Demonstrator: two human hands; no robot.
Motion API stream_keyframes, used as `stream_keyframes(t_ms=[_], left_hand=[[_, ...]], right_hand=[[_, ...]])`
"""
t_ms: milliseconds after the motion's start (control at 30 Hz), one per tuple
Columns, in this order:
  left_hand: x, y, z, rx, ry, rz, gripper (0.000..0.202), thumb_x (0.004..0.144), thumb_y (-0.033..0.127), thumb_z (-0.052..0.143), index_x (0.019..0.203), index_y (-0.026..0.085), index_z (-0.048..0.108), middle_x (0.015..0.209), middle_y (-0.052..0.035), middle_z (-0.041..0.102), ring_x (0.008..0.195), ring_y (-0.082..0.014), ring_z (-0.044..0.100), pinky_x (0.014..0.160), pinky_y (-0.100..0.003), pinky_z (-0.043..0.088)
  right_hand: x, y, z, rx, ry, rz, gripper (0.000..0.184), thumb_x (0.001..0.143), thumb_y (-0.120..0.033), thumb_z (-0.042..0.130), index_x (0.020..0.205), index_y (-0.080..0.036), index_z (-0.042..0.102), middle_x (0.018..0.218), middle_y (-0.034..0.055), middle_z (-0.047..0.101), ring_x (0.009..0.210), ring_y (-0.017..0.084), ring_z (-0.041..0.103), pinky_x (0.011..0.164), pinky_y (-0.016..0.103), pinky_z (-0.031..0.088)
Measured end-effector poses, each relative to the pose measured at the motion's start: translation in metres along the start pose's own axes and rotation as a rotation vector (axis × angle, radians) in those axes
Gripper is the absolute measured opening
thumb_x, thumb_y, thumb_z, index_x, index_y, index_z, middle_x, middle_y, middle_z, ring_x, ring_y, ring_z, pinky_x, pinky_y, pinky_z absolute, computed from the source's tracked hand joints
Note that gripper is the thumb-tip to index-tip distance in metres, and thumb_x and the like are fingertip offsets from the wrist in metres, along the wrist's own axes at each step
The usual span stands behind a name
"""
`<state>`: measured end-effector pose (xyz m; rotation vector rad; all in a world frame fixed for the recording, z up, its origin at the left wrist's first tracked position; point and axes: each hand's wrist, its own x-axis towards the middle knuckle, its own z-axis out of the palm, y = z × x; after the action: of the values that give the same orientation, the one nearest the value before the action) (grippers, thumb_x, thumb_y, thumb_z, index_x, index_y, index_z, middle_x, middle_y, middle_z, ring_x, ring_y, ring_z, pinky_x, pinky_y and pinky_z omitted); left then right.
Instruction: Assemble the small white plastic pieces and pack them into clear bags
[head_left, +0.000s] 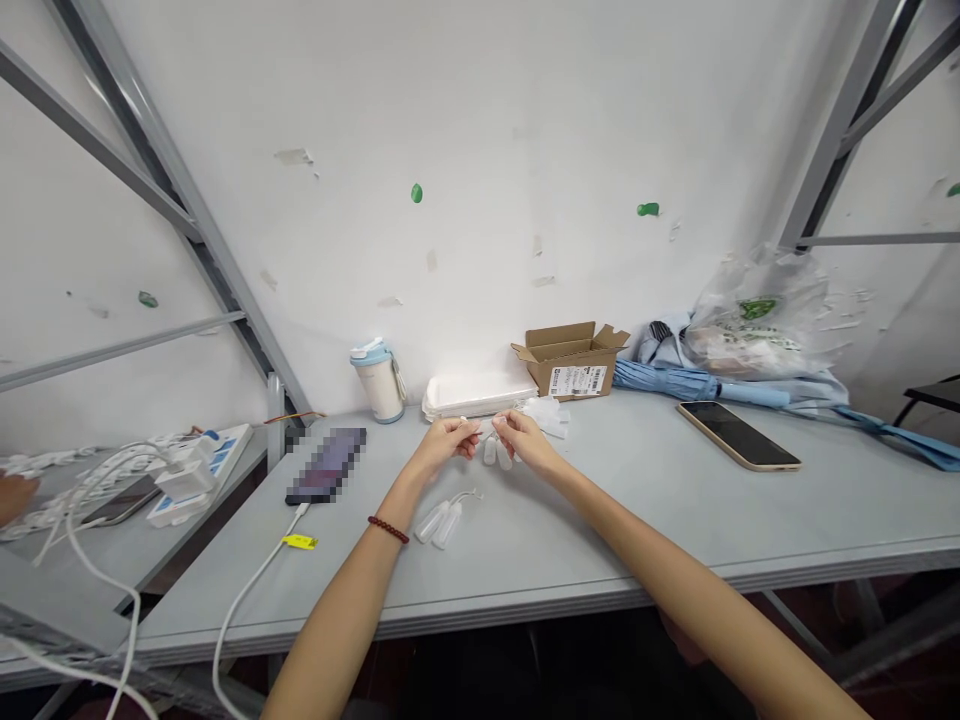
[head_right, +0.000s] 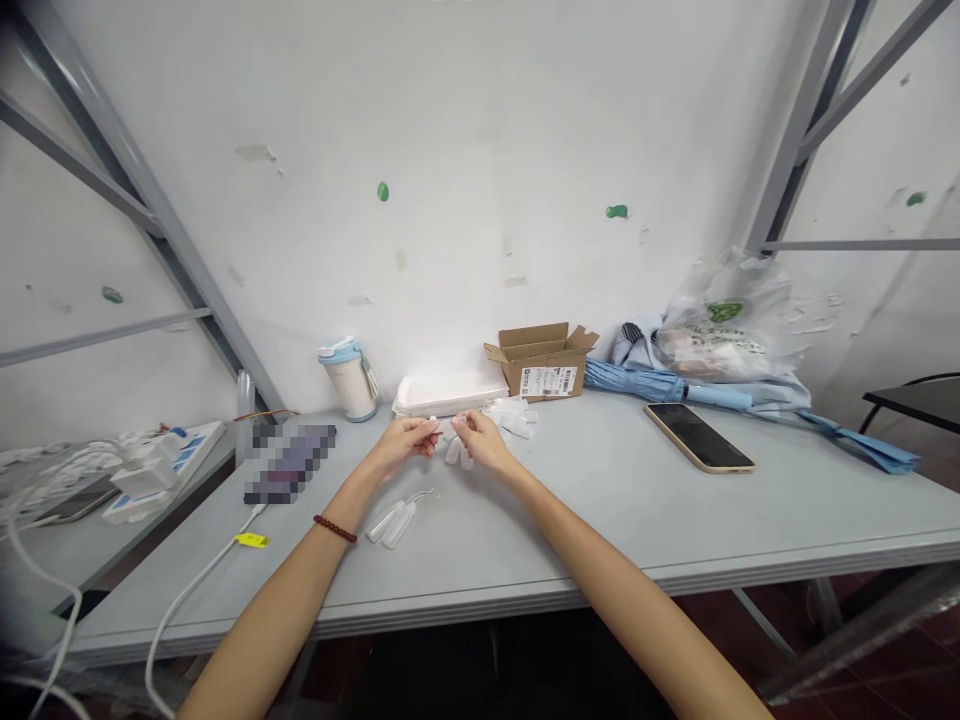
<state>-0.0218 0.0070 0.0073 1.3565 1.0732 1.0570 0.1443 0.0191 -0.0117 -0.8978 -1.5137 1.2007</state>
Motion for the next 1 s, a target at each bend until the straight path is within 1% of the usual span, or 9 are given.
stream_keyframes(t_ms=[100, 167, 267, 333, 433, 533, 700, 900, 1000], left_hand=[[0.0015, -0.0024, -0.0009, -0.002, -0.014, 0.054, 0.038, 0.058, 0.045, 0.078, 0.065, 0.01, 0.064, 0.063, -0.0019, 0.061, 0.056, -0.0101, 0.055, 0.059, -0.026, 0.048], [0.0028, -0.0042, -0.001, -0.007, -0.006, 0.078, 0.038, 0.055, 0.043, 0.08, 0.068, 0.01, 0.066, 0.065, -0.0026, 0.063, 0.059, -0.0113, 0.057, 0.064, -0.027, 0.049], [0.0034, -0.0055, -0.0009, -0.033, -0.013, 0.051, 0.04, 0.057, 0.046, 0.079, 0.071, 0.01, 0.067, 0.069, -0.0049, 0.066, 0.063, -0.0128, 0.059, 0.067, -0.029, 0.05], [0.0027, -0.0053, -0.0009, -0.044, -0.045, 0.009, 0.043, 0.063, 0.051, 0.073, 0.072, 0.009, 0.067, 0.07, -0.0068, 0.066, 0.062, -0.0132, 0.06, 0.065, -0.029, 0.05], [0.0018, -0.0048, -0.0011, -0.02, -0.085, -0.036, 0.047, 0.071, 0.056, 0.064, 0.072, 0.009, 0.065, 0.062, -0.0063, 0.063, 0.055, -0.0127, 0.058, 0.056, -0.027, 0.048], [0.003, -0.0052, -0.0016, 0.019, -0.074, -0.04, 0.048, 0.072, 0.057, 0.063, 0.071, 0.009, 0.064, 0.055, -0.0036, 0.059, 0.049, -0.0117, 0.055, 0.052, -0.026, 0.046], [0.0039, -0.0038, -0.0021, 0.022, -0.014, -0.032, 0.048, 0.071, 0.056, 0.064, 0.07, 0.008, 0.063, 0.057, -0.0041, 0.06, 0.05, -0.0114, 0.055, 0.052, -0.026, 0.046], [-0.0015, -0.0003, -0.0002, -0.01, -0.104, -0.1, 0.05, 0.071, 0.059, 0.062, 0.068, 0.009, 0.064, 0.055, -0.004, 0.058, 0.048, -0.0124, 0.055, 0.046, -0.025, 0.044], [-0.0008, -0.0022, 0.0014, -0.006, -0.091, -0.051, 0.048, 0.069, 0.057, 0.065, 0.066, 0.01, 0.063, 0.054, -0.003, 0.058, 0.047, -0.011, 0.054, 0.047, -0.025, 0.045]], right_hand=[[0.0031, 0.0031, -0.004, -0.083, 0.035, -0.069, 0.03, 0.074, -0.047, 0.055, 0.068, -0.019, 0.05, 0.053, -0.0053, 0.041, 0.045, 0.009, 0.038, 0.043, 0.023, 0.03], [0.0036, 0.0022, -0.0069, -0.129, 0.043, -0.072, 0.033, 0.073, -0.049, 0.055, 0.063, -0.018, 0.05, 0.051, -0.0051, 0.04, 0.045, 0.009, 0.037, 0.043, 0.023, 0.028], [0.0029, -0.0018, -0.0095, -0.131, 0.056, -0.061, 0.035, 0.071, -0.05, 0.056, 0.059, -0.017, 0.051, 0.05, -0.0051, 0.04, 0.045, 0.008, 0.036, 0.044, 0.023, 0.028], [0.0025, -0.004, -0.0098, -0.108, 0.057, -0.068, 0.034, 0.07, -0.05, 0.056, 0.065, -0.017, 0.055, 0.051, -0.005, 0.041, 0.046, 0.009, 0.037, 0.045, 0.024, 0.03], [0.0031, -0.0043, -0.009, -0.109, 0.033, -0.093, 0.033, 0.07, -0.049, 0.057, 0.075, -0.016, 0.061, 0.053, -0.0047, 0.043, 0.049, 0.01, 0.04, 0.047, 0.024, 0.033], [0.0042, -0.0023, -0.0079, -0.121, 0.025, -0.108, 0.032, 0.07, -0.048, 0.056, 0.075, -0.017, 0.061, 0.052, -0.0045, 0.044, 0.049, 0.011, 0.041, 0.046, 0.024, 0.034], [0.0041, -0.0008, -0.0071, -0.108, 0.041, -0.091, 0.033, 0.07, -0.049, 0.056, 0.076, -0.016, 0.06, 0.053, -0.0042, 0.045, 0.049, 0.01, 0.042, 0.046, 0.024, 0.034], [0.0035, -0.0033, -0.0092, -0.095, 0.006, -0.132, 0.035, 0.071, -0.049, 0.056, 0.081, -0.016, 0.061, 0.055, -0.0051, 0.044, 0.049, 0.01, 0.041, 0.048, 0.023, 0.034], [0.0027, -0.0042, -0.01, -0.119, 0.01, -0.131, 0.034, 0.072, -0.05, 0.054, 0.073, -0.016, 0.057, 0.053, -0.0053, 0.043, 0.048, 0.009, 0.039, 0.048, 0.024, 0.032]])
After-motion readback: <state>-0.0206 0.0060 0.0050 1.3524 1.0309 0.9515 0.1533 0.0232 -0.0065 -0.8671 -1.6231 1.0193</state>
